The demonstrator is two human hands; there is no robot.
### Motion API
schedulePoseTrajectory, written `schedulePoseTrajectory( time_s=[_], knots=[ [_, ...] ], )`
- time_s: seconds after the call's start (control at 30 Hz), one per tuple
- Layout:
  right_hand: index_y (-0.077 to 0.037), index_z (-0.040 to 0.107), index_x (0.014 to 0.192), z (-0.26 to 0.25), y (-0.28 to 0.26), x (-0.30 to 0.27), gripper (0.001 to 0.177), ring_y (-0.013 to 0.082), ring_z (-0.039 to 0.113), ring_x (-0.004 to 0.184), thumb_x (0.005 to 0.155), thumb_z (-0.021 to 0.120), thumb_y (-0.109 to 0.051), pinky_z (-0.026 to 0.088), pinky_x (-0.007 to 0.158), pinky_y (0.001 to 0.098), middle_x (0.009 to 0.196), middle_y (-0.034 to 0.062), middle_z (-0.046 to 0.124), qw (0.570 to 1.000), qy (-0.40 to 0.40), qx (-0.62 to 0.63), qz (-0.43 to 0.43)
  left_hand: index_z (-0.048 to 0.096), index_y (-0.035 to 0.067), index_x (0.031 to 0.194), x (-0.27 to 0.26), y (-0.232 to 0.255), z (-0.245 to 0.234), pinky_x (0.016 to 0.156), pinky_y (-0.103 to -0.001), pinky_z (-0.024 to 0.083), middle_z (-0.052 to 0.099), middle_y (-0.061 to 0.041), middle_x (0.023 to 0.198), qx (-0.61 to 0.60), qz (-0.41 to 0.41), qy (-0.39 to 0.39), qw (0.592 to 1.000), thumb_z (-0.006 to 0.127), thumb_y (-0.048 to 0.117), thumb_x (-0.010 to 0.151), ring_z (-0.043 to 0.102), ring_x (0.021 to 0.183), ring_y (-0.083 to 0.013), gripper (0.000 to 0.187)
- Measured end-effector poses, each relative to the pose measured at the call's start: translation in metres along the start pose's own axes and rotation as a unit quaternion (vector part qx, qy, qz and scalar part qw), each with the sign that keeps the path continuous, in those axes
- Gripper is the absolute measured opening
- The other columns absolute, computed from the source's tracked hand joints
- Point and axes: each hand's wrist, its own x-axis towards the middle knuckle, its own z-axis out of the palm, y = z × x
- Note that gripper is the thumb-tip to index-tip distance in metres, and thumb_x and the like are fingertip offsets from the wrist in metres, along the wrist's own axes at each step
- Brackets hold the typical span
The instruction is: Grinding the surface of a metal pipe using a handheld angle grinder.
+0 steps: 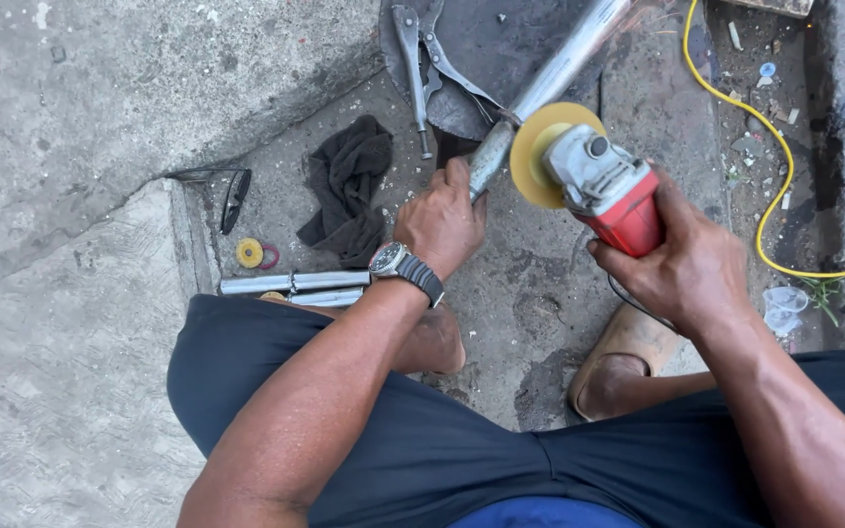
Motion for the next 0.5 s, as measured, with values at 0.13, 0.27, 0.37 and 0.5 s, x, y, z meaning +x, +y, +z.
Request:
schedulePoseTrajectory(
  time_s=[0.13, 0.27, 0.37, 0.5],
  knots=[
    [-0.02, 0.052, 0.17, -0.001, 0.003, -0.002, 0.104, 0.05, 0.069, 0.117, 0.076, 0.083, -0.053, 0.055, 0.09, 0.056, 0.131, 0.0209, 0.077, 0.999, 0.02, 0.015, -0.028, 0.043, 0.014, 0.122, 0.0, -0.001, 0.003, 0.052, -0.053, 0.061, 0.068, -0.013, 0.098, 0.008, -0.001, -0.013, 1.0, 0.07, 0.037, 0.106, 0.074, 0.066, -0.037, 0.038],
    [-0.022, 0.051, 0.168, 0.001, 0.0, 0.002, 0.102, 0.0495, 0.07, 0.116, 0.076, 0.081, -0.057, 0.055, 0.09, 0.0582, 0.128, 0.0191, 0.078, 1.0, 0.003, -0.007, -0.011, 0.043, 0.012, 0.126, -0.002, -0.001, 0.003, 0.051, -0.057, 0.058, 0.067, -0.016, 0.099, 0.017, 0.009, -0.005, 1.0, 0.065, 0.036, 0.107, 0.073, 0.066, -0.0409, 0.037],
    [-0.022, 0.05, 0.169, 0.004, 0.01, -0.001, 0.106, 0.0492, 0.071, 0.115, 0.075, 0.082, -0.058, 0.056, 0.089, 0.0591, 0.13, 0.0179, 0.078, 0.999, 0.021, -0.017, -0.027, 0.044, 0.011, 0.125, 0.002, -0.003, 0.007, 0.049, -0.055, 0.055, 0.065, -0.014, 0.096, 0.03, 0.019, 0.007, 0.999, 0.064, 0.032, 0.107, 0.071, 0.063, -0.0381, 0.034],
    [-0.02, 0.052, 0.167, -0.006, -0.002, -0.004, 0.098, 0.0531, 0.071, 0.111, 0.08, 0.08, -0.055, 0.055, 0.087, 0.0603, 0.127, 0.0228, 0.077, 0.999, 0.016, 0.002, -0.029, 0.048, 0.007, 0.128, 0.002, -0.005, 0.015, 0.041, -0.05, 0.054, 0.062, -0.012, 0.089, 0.079, 0.055, 0.058, 0.994, 0.054, 0.018, 0.108, 0.067, 0.055, -0.0322, 0.024]
  ],
)
